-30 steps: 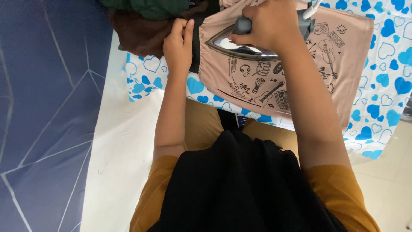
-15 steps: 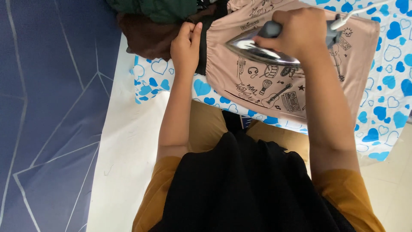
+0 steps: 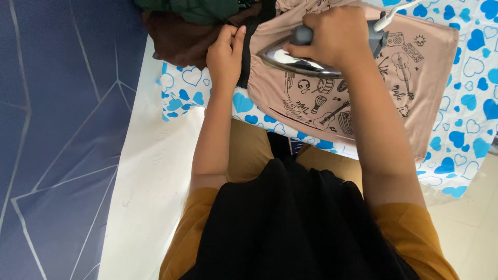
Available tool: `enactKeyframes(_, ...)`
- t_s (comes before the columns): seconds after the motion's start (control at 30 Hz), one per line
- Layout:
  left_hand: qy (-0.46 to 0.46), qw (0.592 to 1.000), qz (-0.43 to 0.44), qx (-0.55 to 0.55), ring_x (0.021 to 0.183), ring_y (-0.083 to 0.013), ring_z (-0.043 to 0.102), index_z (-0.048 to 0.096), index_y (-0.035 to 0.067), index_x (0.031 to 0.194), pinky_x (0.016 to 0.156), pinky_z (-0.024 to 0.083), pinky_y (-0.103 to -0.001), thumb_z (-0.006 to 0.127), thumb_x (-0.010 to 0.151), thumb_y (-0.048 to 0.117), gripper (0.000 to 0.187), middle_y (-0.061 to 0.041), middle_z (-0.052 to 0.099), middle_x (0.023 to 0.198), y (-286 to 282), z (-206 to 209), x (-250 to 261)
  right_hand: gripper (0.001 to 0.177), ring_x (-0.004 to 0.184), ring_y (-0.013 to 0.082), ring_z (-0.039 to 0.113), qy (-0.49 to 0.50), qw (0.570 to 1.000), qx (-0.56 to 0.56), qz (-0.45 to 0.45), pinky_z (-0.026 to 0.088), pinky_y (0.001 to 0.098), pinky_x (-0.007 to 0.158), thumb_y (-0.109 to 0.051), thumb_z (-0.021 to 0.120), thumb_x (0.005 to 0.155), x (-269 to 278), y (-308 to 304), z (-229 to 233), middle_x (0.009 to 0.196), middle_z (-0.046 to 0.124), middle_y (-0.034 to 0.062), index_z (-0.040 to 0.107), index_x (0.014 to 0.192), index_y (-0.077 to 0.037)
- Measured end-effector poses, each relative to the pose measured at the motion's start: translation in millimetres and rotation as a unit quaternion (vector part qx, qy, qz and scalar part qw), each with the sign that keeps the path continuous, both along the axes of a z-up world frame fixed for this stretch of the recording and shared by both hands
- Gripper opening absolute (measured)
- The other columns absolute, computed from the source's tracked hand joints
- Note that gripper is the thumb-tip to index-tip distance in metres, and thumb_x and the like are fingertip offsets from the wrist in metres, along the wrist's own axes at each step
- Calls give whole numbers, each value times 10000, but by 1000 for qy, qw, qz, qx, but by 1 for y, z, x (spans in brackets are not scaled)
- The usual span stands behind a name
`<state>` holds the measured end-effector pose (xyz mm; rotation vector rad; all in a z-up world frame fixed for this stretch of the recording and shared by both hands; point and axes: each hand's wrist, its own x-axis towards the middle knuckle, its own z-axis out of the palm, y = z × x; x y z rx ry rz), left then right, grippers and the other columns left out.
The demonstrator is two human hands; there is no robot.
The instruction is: A person uses an iron to remove wrinkles from a t-shirt on an ironing board.
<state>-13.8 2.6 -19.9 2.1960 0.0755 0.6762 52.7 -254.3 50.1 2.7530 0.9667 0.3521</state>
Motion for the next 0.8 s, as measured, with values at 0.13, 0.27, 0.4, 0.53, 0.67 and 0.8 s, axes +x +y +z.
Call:
enactKeyframes(0.13,2,1000,-1,4,538,-157,557,576,166,875,497,397,-358,539,1045,426,313,39,555,611,1,-5,2,647,515,164,584,-39,998,53,-24,384,321,448,-895,612,975,1,-6,-14,572,580,-70,665,768,-284)
enactKeyframes(0.27,-28,1000,1,15,558,-189,594,570,163,875,524,413,-381,540,1049,422,313,17,585,627,1,-9,3,702,613,225,635,-38,996,47,-61,420,363,455,-946,649,971,3,-17,-15,628,616,-39,686,801,-266)
enactKeyframes(0.4,-5,1000,-7,6,525,-174,584,552,170,875,483,361,-363,508,1055,440,328,24,569,606,2,-6,1,724,507,151,505,-17,999,38,-19,320,305,458,-964,598,1024,-9,-23,-9,562,506,-79,610,738,-300)
enactKeyframes(0.53,-30,999,-8,13,548,-178,593,568,161,880,504,393,-358,545,1050,404,297,17,574,618,1,-7,1,627,609,259,655,-27,991,60,-117,422,384,448,-885,704,1001,2,-29,-17,670,668,8,732,876,-272)
enactKeyframes(0.67,-28,999,-3,16,536,-165,578,568,159,872,492,395,-355,549,1047,406,304,21,576,608,2,-8,1,713,620,217,642,-20,994,51,-92,436,347,452,-910,712,1017,7,-38,-19,661,636,-26,683,788,-235)
enactKeyframes(0.8,-21,1000,-3,20,530,-153,560,558,160,873,493,394,-350,545,1046,407,302,29,567,606,3,-7,2,841,626,249,665,79,991,-25,-108,451,345,473,-962,561,1039,-1,-39,-5,645,665,19,743,824,-170)
